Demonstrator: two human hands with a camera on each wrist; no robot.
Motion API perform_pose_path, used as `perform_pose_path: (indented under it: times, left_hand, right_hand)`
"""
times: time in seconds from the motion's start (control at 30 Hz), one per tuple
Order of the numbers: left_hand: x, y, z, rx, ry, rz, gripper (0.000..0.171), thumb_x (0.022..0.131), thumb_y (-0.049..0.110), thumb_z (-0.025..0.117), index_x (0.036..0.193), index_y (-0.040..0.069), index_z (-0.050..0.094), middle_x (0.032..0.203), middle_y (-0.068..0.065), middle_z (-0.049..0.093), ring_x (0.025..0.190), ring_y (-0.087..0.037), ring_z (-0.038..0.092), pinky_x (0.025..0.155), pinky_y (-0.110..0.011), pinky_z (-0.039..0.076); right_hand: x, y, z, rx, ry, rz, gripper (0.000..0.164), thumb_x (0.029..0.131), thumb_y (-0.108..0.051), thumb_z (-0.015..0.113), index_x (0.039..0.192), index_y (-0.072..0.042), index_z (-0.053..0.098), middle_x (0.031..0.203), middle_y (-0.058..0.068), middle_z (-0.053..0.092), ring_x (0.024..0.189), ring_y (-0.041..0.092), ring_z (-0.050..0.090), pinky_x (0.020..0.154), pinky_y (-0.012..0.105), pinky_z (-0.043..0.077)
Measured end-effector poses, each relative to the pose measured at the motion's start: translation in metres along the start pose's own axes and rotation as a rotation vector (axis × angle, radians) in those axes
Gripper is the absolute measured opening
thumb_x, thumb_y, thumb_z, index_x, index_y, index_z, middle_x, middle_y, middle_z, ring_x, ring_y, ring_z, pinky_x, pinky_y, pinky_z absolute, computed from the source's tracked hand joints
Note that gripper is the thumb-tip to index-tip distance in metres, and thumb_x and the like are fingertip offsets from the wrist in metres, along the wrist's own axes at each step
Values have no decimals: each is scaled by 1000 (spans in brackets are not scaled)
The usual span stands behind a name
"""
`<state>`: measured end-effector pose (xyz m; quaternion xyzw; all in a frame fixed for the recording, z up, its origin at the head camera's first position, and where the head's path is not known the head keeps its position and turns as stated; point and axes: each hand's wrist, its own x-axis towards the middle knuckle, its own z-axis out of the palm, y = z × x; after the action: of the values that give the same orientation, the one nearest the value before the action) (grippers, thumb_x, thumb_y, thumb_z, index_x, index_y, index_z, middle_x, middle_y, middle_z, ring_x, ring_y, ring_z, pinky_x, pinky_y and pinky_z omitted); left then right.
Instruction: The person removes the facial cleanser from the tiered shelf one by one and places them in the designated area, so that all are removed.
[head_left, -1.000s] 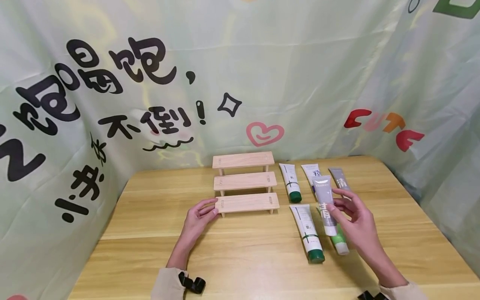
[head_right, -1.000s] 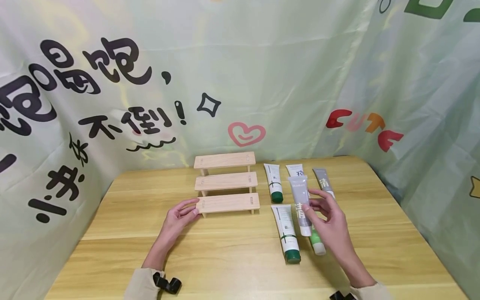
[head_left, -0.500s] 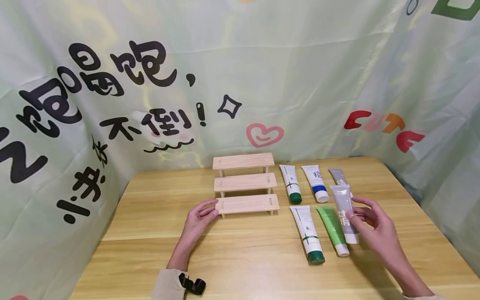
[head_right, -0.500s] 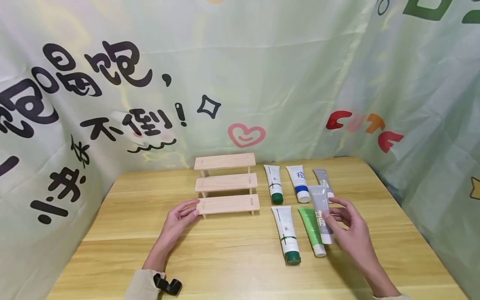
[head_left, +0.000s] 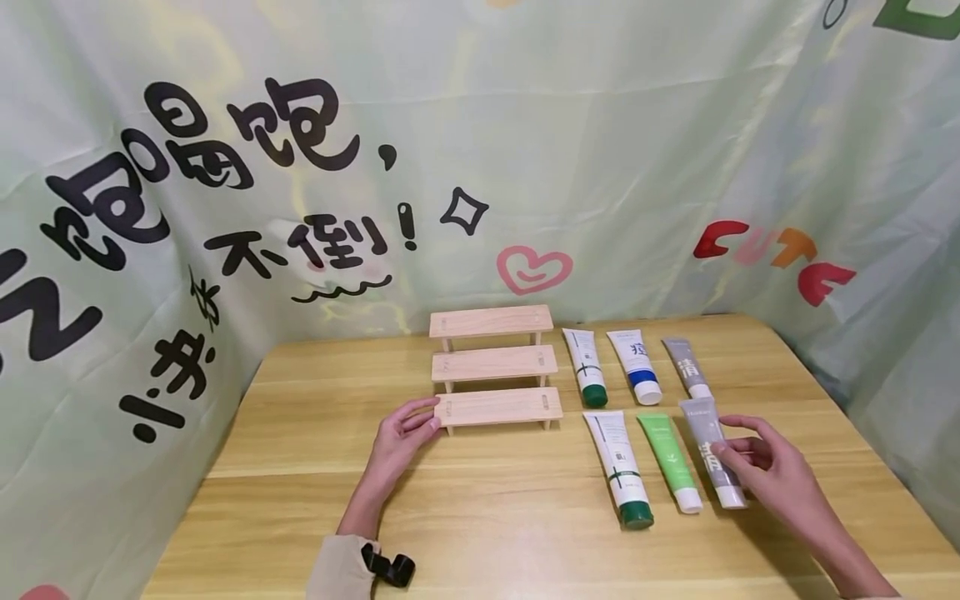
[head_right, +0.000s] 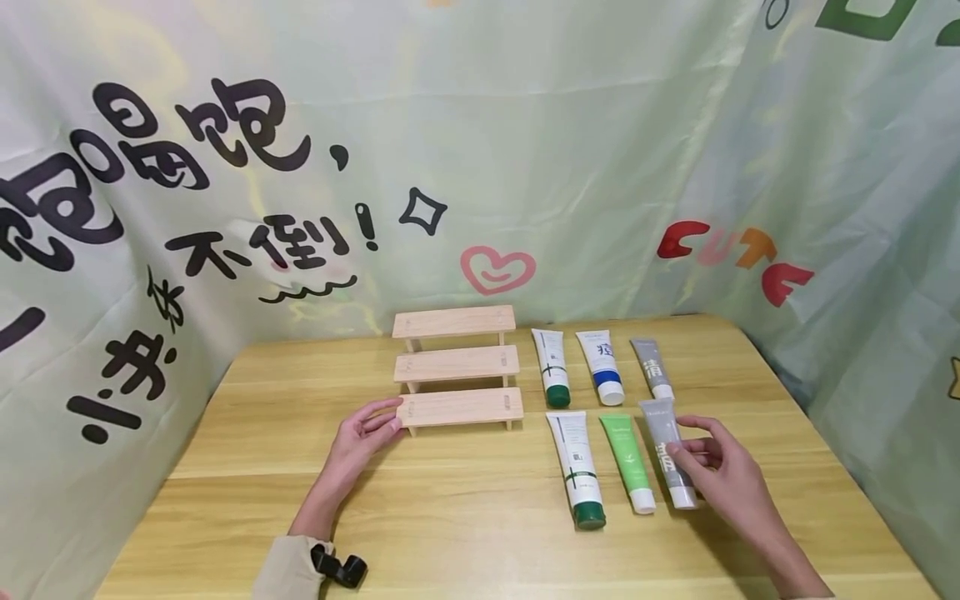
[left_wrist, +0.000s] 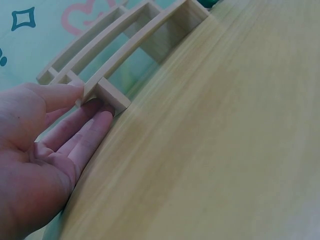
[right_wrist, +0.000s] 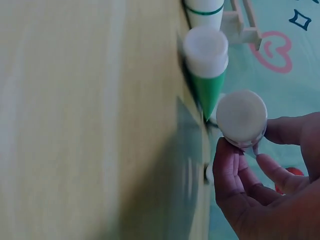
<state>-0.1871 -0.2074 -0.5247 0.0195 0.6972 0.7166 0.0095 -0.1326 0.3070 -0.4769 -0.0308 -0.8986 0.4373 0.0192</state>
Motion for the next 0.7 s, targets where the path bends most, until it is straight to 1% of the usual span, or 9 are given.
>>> perform_pose_path:
  times: [0.1,0.3,0.47,0.57,0.63,0.7]
  left_hand:
    - [0,0,0,-6,3,9,36,95,4,73,131,2,67,125,-24,68,112,-27,70,91,-32,59]
    - [4,-1,1,17,-4,16,36,96,6,73,131,2,67,125,-24,69,111,-26,70,90,-31,59]
    - [5,3,2,23,6,18,36,95,4,73,131,1,67,125,-25,69,113,-29,69,89,-30,59]
    - [4,3,2,11,12,3,35,95,2,72,130,1,68,125,-25,69,113,-30,69,89,-30,59]
    - [4,2,1,5,11,-5,35,95,1,72,130,0,68,125,-25,68,113,-30,69,89,-30,59]
    - [3,1,0,-1,10,-11,35,95,0,71,130,0,68,126,-25,68,114,-30,68,90,-31,59]
  right_hand:
    - [3,5,-3,-27,-33,4,52,102,-30,67,140,1,49,110,26,70,79,2,61,59,25,53]
    - [7,12,-9,-116,-90,42,55,102,-36,66,140,2,50,106,19,72,81,5,61,61,23,50]
    - [9,13,-12,-178,-86,28,54,102,-36,66,138,1,51,102,15,73,81,10,61,61,23,49]
    - [10,12,-13,-208,-93,21,54,102,-36,65,137,2,51,100,13,72,84,15,61,62,23,49]
    - [10,12,-13,-228,-93,16,53,102,-35,66,137,2,51,99,11,71,83,17,62,61,23,49]
    - [10,12,-13,-236,-94,14,52,102,-34,66,136,2,51,99,13,70,86,22,64,62,23,50]
